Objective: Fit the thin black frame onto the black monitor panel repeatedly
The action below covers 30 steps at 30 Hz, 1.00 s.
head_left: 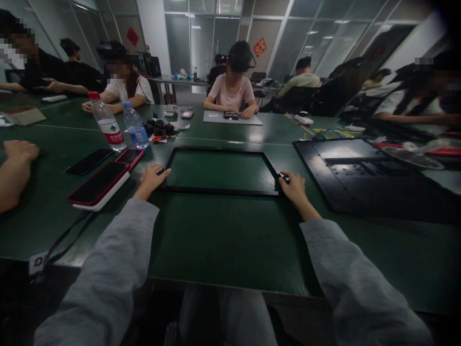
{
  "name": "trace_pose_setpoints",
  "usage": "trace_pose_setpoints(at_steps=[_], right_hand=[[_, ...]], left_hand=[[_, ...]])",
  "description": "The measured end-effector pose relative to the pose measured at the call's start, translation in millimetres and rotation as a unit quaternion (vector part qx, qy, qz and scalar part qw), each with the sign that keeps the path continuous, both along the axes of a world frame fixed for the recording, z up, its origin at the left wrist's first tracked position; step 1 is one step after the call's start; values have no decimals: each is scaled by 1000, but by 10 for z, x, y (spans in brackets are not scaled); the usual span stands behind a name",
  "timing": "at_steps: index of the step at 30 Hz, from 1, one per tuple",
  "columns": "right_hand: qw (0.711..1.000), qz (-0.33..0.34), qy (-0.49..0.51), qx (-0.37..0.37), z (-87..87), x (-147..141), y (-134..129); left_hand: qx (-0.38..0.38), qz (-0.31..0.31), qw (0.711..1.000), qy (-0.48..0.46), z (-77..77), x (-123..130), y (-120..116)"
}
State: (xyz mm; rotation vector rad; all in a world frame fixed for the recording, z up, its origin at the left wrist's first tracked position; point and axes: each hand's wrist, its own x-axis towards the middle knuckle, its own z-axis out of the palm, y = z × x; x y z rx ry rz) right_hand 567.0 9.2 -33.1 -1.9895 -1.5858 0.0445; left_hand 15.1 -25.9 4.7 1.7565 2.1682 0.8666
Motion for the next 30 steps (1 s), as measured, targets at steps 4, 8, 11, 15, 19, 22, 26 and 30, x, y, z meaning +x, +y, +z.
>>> trace_pose_setpoints(at_steps=[4, 8, 11, 15, 19, 22, 26, 30], right_hand=[[1000, 12, 5, -5, -6, 1, -11], [999, 47, 3, -20, 22, -4, -34], [998, 58, 31, -3, 64, -6, -37], [993, 67, 86, 40, 118, -14, -54], [987, 59, 136, 66, 105, -40, -69], [983, 57, 164, 65, 110, -56, -62], [985, 0, 144, 91, 354, 60, -174], [994, -38, 38, 90, 826, 296, -574]], left_hand=[[-18, -117, 992, -38, 130, 34, -64], [-58, -250, 966, -17, 253, 112, -185], [-75, -255, 963, 30, 248, 172, -229], [-46, -248, 967, 32, 137, 234, -206], [-5, -228, 974, 13, 56, 272, -170], [-3, -223, 975, 0, 57, 283, -169], [-1, -220, 974, -47, 89, 283, -168], [19, -206, 970, -124, 131, 307, -169]])
